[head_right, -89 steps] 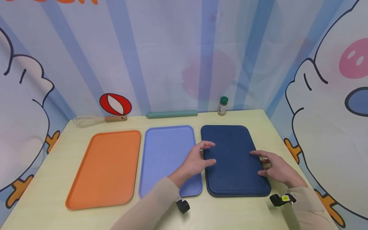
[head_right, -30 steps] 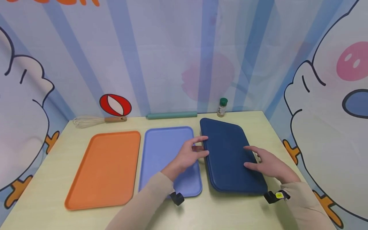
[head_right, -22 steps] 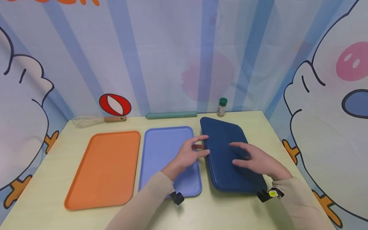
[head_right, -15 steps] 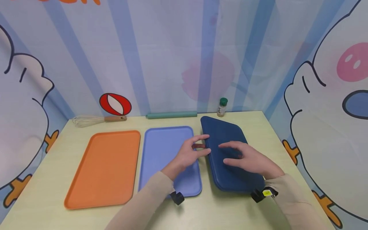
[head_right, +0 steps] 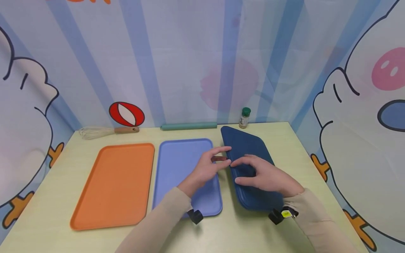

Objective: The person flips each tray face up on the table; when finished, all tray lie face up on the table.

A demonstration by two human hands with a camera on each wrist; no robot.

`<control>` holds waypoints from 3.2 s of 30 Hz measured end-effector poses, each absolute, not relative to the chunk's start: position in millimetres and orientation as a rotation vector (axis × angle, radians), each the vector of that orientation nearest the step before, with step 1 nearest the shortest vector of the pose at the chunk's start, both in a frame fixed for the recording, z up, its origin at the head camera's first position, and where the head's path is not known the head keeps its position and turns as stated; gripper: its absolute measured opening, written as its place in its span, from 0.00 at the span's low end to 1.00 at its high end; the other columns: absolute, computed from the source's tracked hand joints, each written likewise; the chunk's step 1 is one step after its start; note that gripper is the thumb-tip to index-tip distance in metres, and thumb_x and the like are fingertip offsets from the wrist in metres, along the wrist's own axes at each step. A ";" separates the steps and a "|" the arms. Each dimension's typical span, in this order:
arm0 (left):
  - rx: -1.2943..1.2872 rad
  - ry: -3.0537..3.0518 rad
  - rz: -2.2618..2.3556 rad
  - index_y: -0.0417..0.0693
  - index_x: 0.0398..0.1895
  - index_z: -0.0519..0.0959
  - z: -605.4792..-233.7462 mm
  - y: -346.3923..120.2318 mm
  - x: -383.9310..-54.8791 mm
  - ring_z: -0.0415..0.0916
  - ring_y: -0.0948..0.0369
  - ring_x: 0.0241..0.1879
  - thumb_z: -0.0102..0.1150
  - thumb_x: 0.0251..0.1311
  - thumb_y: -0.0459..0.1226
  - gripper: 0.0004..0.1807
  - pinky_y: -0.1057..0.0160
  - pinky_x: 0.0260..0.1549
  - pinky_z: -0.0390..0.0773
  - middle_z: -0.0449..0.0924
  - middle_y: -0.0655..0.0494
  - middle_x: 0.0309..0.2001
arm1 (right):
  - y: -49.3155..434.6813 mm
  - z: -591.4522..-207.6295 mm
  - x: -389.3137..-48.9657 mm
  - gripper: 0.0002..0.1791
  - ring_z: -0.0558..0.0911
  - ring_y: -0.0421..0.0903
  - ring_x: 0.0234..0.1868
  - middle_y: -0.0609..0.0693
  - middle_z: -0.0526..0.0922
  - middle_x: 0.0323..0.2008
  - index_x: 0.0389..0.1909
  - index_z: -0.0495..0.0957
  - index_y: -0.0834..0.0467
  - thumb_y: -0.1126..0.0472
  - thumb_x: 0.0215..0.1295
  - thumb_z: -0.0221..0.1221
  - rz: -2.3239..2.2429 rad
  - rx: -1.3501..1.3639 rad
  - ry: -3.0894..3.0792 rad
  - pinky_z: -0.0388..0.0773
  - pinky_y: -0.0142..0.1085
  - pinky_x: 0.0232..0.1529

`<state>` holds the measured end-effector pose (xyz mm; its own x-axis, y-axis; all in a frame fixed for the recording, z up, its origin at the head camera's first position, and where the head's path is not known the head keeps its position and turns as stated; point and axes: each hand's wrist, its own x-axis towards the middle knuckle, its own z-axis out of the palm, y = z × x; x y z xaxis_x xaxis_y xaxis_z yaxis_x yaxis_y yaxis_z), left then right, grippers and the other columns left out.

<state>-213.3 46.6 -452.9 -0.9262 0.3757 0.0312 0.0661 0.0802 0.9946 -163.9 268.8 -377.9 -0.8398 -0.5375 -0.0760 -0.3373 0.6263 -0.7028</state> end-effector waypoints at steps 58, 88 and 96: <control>0.597 2.148 1.946 0.75 0.73 0.74 -410.6 57.7 -230.9 0.74 0.52 0.68 0.71 0.67 0.49 0.32 0.50 0.53 0.82 0.65 0.78 0.75 | 260.2 -322.1 -144.8 0.31 0.60 0.35 0.12 0.75 0.60 0.76 0.71 0.75 0.59 0.67 0.65 0.60 -0.711 -0.822 2.674 0.68 0.33 0.19; 0.794 1.890 2.021 0.75 0.76 0.69 -385.8 73.0 -231.7 0.71 0.58 0.72 0.70 0.69 0.41 0.35 0.61 0.59 0.80 0.59 0.73 0.79 | 276.8 -291.4 -134.5 0.40 0.54 0.37 0.13 0.76 0.57 0.77 0.77 0.66 0.67 0.75 0.59 0.58 -0.835 -0.709 2.647 0.68 0.34 0.20; 0.833 1.887 1.997 0.75 0.77 0.68 -385.4 75.0 -232.0 0.70 0.58 0.73 0.68 0.71 0.40 0.35 0.64 0.60 0.79 0.60 0.73 0.78 | 278.1 -291.3 -131.0 0.40 0.52 0.37 0.14 0.72 0.66 0.74 0.76 0.67 0.67 0.75 0.57 0.56 -0.840 -0.646 2.719 0.65 0.34 0.18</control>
